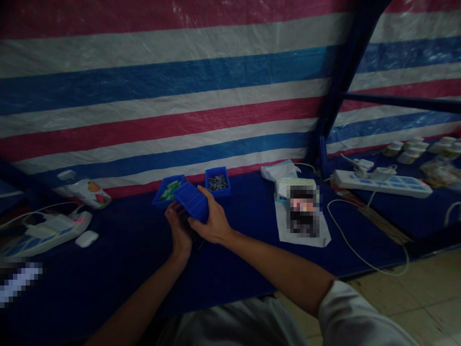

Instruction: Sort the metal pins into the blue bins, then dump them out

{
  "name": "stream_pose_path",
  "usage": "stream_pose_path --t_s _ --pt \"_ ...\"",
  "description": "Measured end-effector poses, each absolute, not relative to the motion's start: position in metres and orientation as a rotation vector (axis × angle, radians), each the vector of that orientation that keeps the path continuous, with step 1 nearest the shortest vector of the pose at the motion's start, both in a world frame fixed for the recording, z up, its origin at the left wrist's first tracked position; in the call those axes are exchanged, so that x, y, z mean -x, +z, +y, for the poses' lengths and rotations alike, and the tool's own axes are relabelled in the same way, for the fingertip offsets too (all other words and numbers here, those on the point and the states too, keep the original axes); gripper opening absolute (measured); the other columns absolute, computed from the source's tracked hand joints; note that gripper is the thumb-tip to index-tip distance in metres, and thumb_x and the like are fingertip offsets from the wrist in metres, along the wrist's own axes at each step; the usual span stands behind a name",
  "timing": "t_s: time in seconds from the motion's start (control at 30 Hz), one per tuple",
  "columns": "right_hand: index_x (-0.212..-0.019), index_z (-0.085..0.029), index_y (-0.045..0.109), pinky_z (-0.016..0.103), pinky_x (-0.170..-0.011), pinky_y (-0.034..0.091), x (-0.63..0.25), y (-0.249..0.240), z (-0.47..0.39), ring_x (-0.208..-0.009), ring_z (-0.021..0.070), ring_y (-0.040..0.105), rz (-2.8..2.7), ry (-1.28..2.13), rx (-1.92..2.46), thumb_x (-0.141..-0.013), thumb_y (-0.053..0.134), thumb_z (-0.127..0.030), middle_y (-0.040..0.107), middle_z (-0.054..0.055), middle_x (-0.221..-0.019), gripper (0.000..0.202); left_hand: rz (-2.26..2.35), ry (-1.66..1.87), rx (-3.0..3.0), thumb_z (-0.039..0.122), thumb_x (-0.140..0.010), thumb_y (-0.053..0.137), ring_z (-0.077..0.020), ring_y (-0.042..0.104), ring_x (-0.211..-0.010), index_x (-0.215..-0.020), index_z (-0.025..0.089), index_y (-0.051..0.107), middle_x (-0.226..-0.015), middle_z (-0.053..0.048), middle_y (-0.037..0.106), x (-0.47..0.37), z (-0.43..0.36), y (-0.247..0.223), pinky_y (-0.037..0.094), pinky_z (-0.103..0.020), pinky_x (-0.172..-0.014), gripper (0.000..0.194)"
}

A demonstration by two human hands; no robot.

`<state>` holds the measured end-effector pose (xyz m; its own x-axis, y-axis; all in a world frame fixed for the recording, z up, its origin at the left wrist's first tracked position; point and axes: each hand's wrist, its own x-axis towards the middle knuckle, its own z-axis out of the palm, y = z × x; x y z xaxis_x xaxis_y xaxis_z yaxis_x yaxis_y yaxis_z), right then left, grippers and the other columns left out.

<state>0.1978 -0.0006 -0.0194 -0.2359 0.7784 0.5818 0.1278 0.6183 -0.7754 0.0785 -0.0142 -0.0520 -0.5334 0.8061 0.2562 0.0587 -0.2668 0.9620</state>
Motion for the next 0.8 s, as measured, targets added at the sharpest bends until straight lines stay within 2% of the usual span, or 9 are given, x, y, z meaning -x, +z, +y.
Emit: stream_pose_path --t_s 0.17,0.33,0.5,0.7,0.8 --pt "-0.146 -0.023 0.028 0.049 -0.099 0.047 -0.202 -0.021 0.005 -0.116 0.0304 0.058 -1.649 0.729 0.770 -0.078 0.063 -0.046 0.053 0.012 -0.136 0.080 1.507 1.876 -1.011 0.069 -0.092 0.028 -0.0234 0.053 -0.112 -0.126 0.025 0.044 -0.124 -0.010 0.049 -0.079 -0.015 -0.049 0.044 -0.039 -0.097 0.059" --pt "-0.146 -0.025 0.029 0.052 -0.104 0.043 -0.206 -0.023 0.010 -0.126 0.0326 0.050 -1.605 0.723 0.770 -0.078 0.062 -0.053 0.050 0.012 -0.140 0.080 1.550 1.864 -1.032 0.070 -0.092 0.026 -0.0235 0.053 -0.111 -0.126 0.024 0.045 -0.122 -0.010 0.050 -0.080 -0.016 -0.048 0.041 -0.041 -0.100 0.061" --pt "-0.146 -0.025 0.029 0.052 -0.108 0.039 -0.209 -0.023 0.013 -0.132 0.0328 0.044 -1.592 0.672 0.747 -0.078 0.063 -0.052 0.045 0.012 -0.145 0.081 1.541 1.876 -1.018 0.070 -0.091 0.026 -0.0236 0.052 -0.110 -0.125 0.023 0.045 -0.121 -0.011 0.050 -0.079 -0.014 -0.049 0.040 -0.041 -0.099 0.062" --pt "-0.145 -0.025 0.028 0.052 -0.110 0.035 -0.214 -0.014 0.012 -0.131 0.0317 0.044 -1.505 0.664 0.756 -0.078 0.062 -0.053 0.042 0.012 -0.147 0.081 1.569 1.857 -1.057 0.066 -0.093 0.027 -0.0242 0.051 -0.114 -0.122 0.024 0.047 -0.122 -0.010 0.051 -0.079 -0.016 -0.044 0.038 -0.043 -0.102 0.055" --pt "-0.146 -0.024 0.024 0.050 -0.110 0.036 -0.216 -0.008 0.016 -0.131 0.0291 0.045 -1.359 0.744 0.801 -0.084 0.056 -0.054 0.043 0.012 -0.144 0.076 1.538 1.865 -1.242 0.060 -0.094 0.036 -0.0246 0.047 -0.121 -0.122 0.024 0.048 -0.126 -0.010 0.051 -0.077 -0.023 -0.035 0.033 -0.043 -0.108 0.048"
